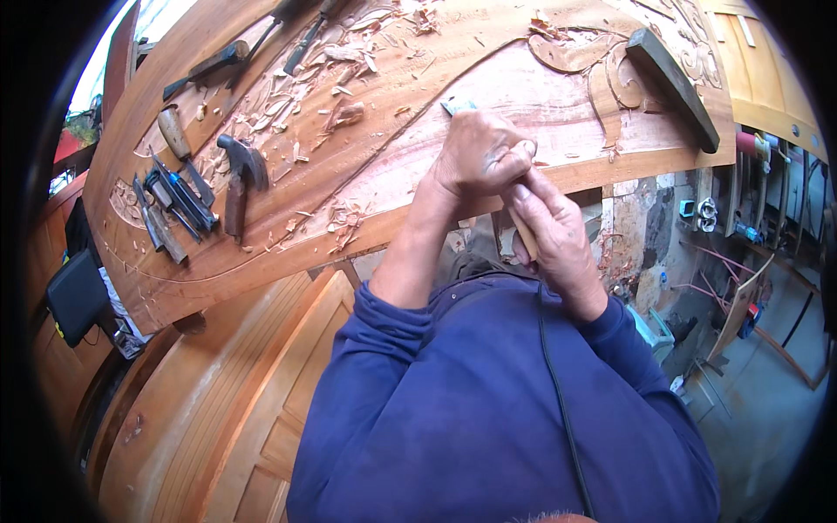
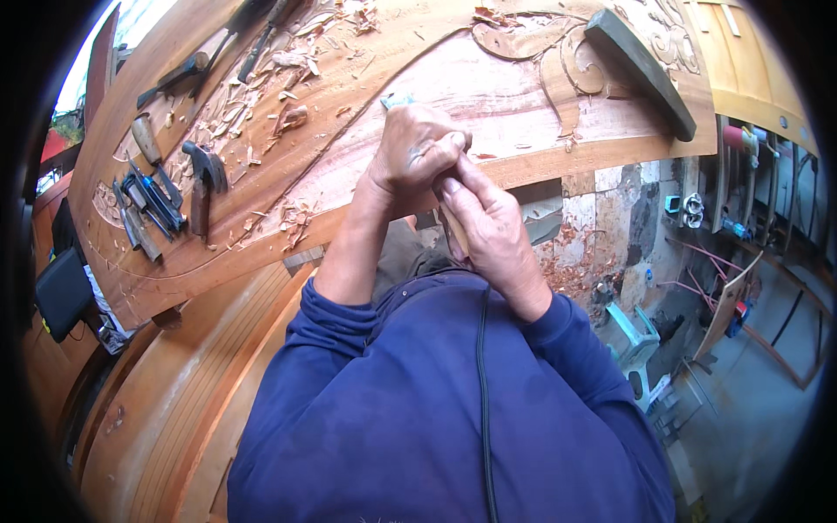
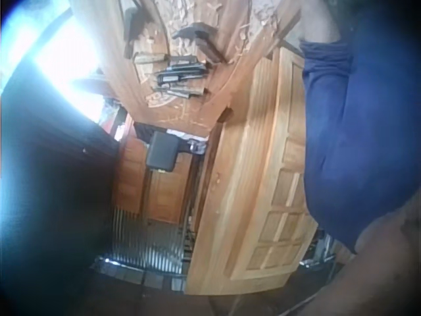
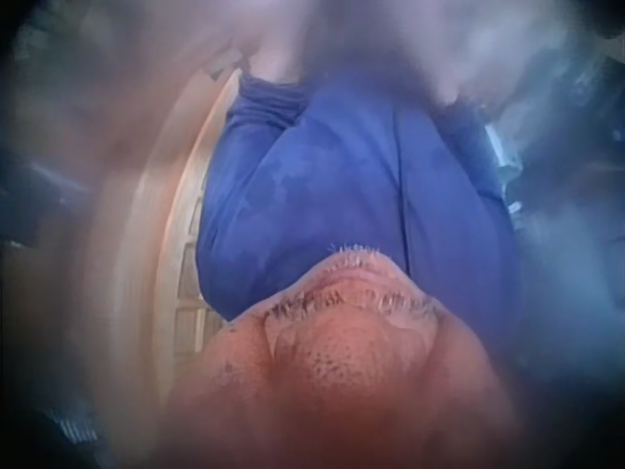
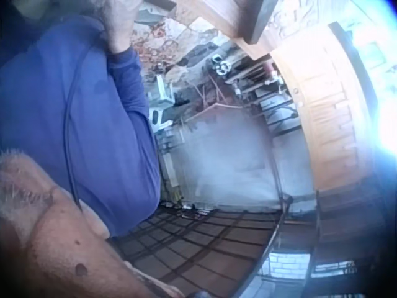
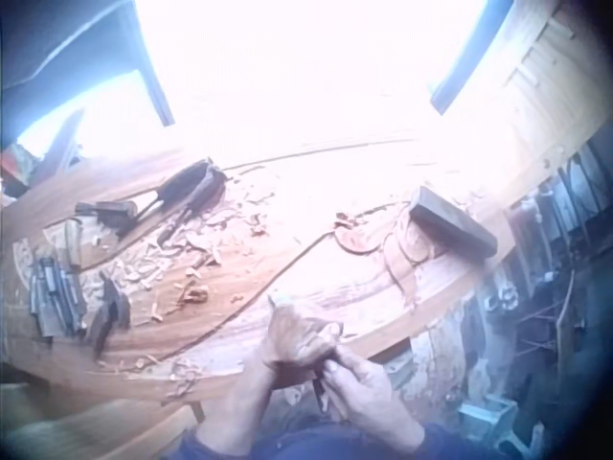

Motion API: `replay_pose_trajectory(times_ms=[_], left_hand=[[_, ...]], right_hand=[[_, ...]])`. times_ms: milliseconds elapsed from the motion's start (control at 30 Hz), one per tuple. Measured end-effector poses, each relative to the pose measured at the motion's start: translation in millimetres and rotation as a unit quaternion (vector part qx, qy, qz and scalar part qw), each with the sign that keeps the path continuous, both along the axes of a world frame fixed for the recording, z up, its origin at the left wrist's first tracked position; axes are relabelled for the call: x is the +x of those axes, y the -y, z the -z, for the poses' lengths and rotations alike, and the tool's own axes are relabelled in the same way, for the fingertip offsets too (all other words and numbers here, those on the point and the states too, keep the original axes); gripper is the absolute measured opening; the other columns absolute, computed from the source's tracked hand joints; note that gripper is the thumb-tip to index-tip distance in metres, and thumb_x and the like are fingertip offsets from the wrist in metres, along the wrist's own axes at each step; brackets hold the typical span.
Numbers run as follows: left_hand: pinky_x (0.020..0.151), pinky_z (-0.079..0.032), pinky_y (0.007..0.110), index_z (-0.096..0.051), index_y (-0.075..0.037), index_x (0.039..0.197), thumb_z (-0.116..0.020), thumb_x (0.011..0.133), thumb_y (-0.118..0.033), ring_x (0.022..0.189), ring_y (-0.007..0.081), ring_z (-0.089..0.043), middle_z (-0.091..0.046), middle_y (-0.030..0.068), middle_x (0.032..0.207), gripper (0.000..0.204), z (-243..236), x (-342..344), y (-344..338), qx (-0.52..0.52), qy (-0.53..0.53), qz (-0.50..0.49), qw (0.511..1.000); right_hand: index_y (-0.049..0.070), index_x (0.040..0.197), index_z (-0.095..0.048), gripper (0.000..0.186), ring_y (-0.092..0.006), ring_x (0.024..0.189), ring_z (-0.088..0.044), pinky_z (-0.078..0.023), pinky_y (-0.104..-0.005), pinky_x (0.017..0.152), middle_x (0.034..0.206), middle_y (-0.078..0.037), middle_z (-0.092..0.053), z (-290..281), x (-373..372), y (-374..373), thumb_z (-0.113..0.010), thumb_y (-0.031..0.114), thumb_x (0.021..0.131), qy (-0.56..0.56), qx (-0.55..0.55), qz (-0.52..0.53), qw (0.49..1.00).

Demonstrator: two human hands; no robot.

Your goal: The person uses a chisel to carve decorative floral patterns into a wooden panel, removing wood shavings by hand and with the tool.

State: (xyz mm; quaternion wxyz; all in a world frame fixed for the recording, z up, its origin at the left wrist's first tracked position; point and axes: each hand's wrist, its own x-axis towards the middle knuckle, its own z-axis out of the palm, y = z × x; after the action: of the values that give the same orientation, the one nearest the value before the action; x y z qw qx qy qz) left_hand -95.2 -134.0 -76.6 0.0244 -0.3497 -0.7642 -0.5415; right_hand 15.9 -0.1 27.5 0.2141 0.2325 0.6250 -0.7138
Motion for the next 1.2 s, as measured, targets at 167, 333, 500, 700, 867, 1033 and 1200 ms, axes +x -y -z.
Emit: replay_pose_trajectory(times_ms=[167,333,500,700,867,1033,1200], left_hand=[[0.054,-0.049,0.047,-0.067,-0.015,0.064,-0.055,0.091,-0.038,0.054,0.0346,-0.064,-0.064,0.0144,0.062,0.037,4,-5,-9,-0.014,0.062,-0.003,0.998],[0.058,-0.055,0.047,-0.074,-0.015,0.070,-0.050,0.092,-0.045,0.063,0.0354,-0.070,-0.071,0.0150,0.070,0.044,17,-9,-30,-0.065,-0.026,-0.059,0.996],[0.054,-0.050,0.044,-0.066,-0.015,0.084,-0.067,0.085,-0.026,0.063,0.0307,-0.069,-0.067,0.0067,0.068,0.011,25,9,-19,-0.073,-0.164,-0.048,0.983],[0.056,-0.050,0.045,-0.064,-0.012,0.079,-0.077,0.071,-0.028,0.068,0.0342,-0.070,-0.068,0.0089,0.070,0.021,5,28,-3,-0.142,-0.232,-0.047,0.961],[0.059,-0.051,0.044,-0.069,-0.013,0.079,-0.071,0.076,-0.027,0.068,0.0323,-0.071,-0.068,0.0101,0.070,0.014,25,7,-3,-0.081,-0.243,-0.076,0.964],[0.055,-0.053,0.043,-0.068,-0.020,0.097,-0.075,0.078,-0.025,0.069,0.0274,-0.072,-0.070,0.0026,0.075,0.021,34,0,-9,-0.032,-0.249,-0.072,0.965],[0.051,-0.050,0.044,-0.069,-0.019,0.090,-0.069,0.090,-0.033,0.063,0.0280,-0.071,-0.069,0.0051,0.070,0.014,28,-9,-16,-0.042,-0.247,-0.084,0.964]], right_hand=[[0.000,0.154,-0.054,0.047,-0.0058,0.080,-0.063,-0.049,-0.0217,0.064,0.112,-0.006,-0.073,4,-9,-24,-0.057,0.016,0.111,0.016,0.002,-0.033,0.999],[0.004,0.152,-0.058,0.046,-0.0054,0.056,-0.055,-0.040,-0.0212,0.044,0.094,-0.002,-0.070,22,-16,-52,-0.058,0.024,0.110,-0.046,-0.016,-0.082,0.995],[-0.001,0.145,-0.060,0.040,-0.0163,0.091,-0.058,-0.045,-0.0294,0.075,0.119,-0.011,-0.065,35,13,-31,-0.057,0.018,0.110,-0.112,0.092,-0.104,0.984],[0.001,0.143,-0.060,0.039,-0.0151,0.076,-0.068,-0.053,-0.0271,0.063,0.110,-0.010,-0.072,28,27,-27,-0.053,0.020,0.110,-0.070,-0.074,-0.077,0.992],[0.004,0.151,-0.054,0.045,-0.0077,0.057,-0.053,-0.039,-0.0231,0.046,0.092,-0.002,-0.065,25,16,-20,-0.053,0.025,0.111,-0.080,-0.111,-0.072,0.988],[0.006,0.162,-0.044,0.054,-0.0077,0.050,-0.051,-0.036,-0.0235,0.042,0.080,-0.001,-0.060,10,7,-22,-0.056,0.024,0.112,-0.043,-0.095,-0.073,0.992],[0.006,0.156,-0.054,0.052,-0.0058,0.052,-0.051,-0.036,-0.0218,0.042,0.086,-0.002,-0.065,9,-10,-34,-0.062,0.029,0.109,0.001,-0.032,-0.050,0.998]])
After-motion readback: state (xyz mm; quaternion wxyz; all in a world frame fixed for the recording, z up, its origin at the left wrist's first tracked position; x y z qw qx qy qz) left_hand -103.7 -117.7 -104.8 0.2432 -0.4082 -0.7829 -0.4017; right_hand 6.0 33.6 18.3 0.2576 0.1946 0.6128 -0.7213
